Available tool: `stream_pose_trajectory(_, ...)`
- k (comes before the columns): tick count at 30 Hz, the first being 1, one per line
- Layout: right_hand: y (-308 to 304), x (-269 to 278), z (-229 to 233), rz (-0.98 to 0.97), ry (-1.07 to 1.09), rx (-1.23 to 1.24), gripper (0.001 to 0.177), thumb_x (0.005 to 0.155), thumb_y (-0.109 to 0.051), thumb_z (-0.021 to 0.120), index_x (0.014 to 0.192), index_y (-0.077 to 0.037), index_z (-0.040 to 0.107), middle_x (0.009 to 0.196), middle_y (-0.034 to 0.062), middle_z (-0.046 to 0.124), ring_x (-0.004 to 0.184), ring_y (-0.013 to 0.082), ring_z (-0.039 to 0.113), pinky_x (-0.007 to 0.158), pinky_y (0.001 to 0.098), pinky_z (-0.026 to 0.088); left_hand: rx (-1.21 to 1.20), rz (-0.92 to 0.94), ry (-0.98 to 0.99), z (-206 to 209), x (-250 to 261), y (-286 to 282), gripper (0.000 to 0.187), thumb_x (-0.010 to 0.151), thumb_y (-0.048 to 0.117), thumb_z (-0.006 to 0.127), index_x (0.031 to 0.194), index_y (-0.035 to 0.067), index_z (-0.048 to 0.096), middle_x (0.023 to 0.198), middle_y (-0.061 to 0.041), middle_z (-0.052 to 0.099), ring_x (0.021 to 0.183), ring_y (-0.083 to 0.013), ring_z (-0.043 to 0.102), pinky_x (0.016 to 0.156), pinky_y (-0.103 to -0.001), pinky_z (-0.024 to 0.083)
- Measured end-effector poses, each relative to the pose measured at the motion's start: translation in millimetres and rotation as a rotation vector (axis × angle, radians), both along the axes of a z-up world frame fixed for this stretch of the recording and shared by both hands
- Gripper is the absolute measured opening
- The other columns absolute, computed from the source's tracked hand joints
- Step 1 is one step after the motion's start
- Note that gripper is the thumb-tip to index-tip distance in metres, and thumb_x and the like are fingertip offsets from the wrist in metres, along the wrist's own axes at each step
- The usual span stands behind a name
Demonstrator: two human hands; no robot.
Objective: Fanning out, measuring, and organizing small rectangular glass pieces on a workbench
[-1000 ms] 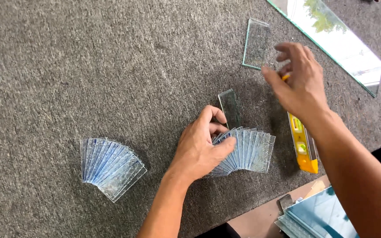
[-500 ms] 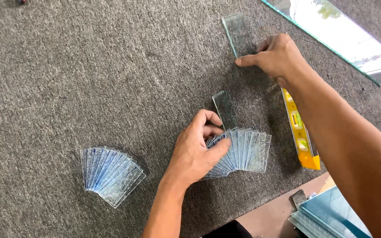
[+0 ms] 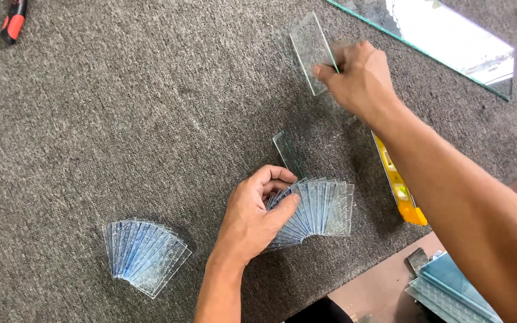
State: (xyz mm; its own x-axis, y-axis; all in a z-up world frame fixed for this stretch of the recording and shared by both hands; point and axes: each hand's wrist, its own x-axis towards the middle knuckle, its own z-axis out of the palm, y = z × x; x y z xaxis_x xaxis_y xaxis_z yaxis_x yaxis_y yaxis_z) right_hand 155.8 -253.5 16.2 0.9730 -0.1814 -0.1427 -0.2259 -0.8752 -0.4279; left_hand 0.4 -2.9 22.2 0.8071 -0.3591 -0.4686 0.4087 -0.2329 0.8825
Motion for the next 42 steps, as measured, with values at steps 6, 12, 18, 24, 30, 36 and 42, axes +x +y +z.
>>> stream_pose_trajectory(6,-19,-133,14,0.044,-0.084,-0.181,0.051,0.121,-0.035,0.065,0.08,-0.009,0.051,0.066,0.0088,0.057,0.056,0.0286,0.052,0.064,0.0492,0.038,-0.01,-0.009,0.009,0,-1,3,0.032,0.089,0.033,0.073,0.119,0.022,0.079,0.111,0.003,0.084,0.099,-0.0077,0.077,0.09,-0.032,0.058)
stream_pose_trajectory(12,-35,-189,17,-0.068,0.166,-0.323,0.042,0.109,-0.047,0.066,0.131,-0.011,0.065,0.12,0.0246,0.082,0.096,0.0547,0.078,0.083,0.0641,0.058,-0.005,-0.017,-0.029,0,-1,2,0.033,0.088,0.037,0.071,0.118,0.023,0.078,0.112,0.003,0.087,0.102,-0.0078,0.079,0.091,-0.033,0.057)
stream_pose_trajectory(18,-15,-152,72,0.057,-0.017,-0.47,0.042,0.111,-0.05,0.074,0.133,-0.015,0.078,0.129,0.0121,0.081,0.094,0.03,0.079,0.08,0.0551,0.065,-0.001,-0.018,0.056,12,1,2,0.029,0.091,0.029,0.076,0.12,0.023,0.077,0.119,0.003,0.085,0.111,-0.0097,0.08,0.103,-0.037,0.06)
stream_pose_trajectory(24,-5,-130,63,0.002,0.249,-0.4,0.066,0.099,-0.034,0.081,0.157,-0.019,0.053,0.096,0.0047,0.084,0.099,0.0403,0.078,0.082,0.0618,0.06,0.007,-0.027,0.057,9,-1,3,0.034,0.091,0.032,0.074,0.124,0.024,0.076,0.126,0.001,0.086,0.119,-0.0125,0.081,0.108,-0.043,0.061)
stream_pose_trajectory(30,-13,-144,62,0.198,-0.071,-0.238,0.042,0.105,-0.033,0.077,0.14,-0.009,0.074,0.114,0.0113,0.074,0.095,0.0309,0.072,0.082,0.0509,0.058,0.016,-0.035,0.083,16,3,5,0.036,0.089,0.033,0.074,0.125,0.025,0.078,0.124,0.002,0.088,0.115,-0.011,0.081,0.102,-0.037,0.06)
stream_pose_trajectory(36,57,-89,40,0.477,0.278,0.024,0.052,0.088,-0.048,0.085,0.127,-0.017,0.073,0.087,0.0023,0.083,0.072,0.0267,0.079,0.072,0.0455,0.058,-0.041,0.008,0.062,7,2,0,0.027,0.092,0.017,0.079,0.119,0.018,0.08,0.111,0.006,0.087,0.103,-0.0112,0.081,0.096,-0.032,0.06)
stream_pose_trajectory(42,54,-85,42,0.546,0.209,0.168,0.048,0.093,-0.016,0.073,0.14,-0.015,0.068,0.053,-0.0036,0.062,0.048,0.0174,0.054,0.059,0.0378,0.048,-0.077,0.043,-0.022,-5,-1,-2,0.024,0.09,0.02,0.079,0.113,0.015,0.08,0.105,0.003,0.085,0.099,-0.0096,0.081,0.093,-0.027,0.061)
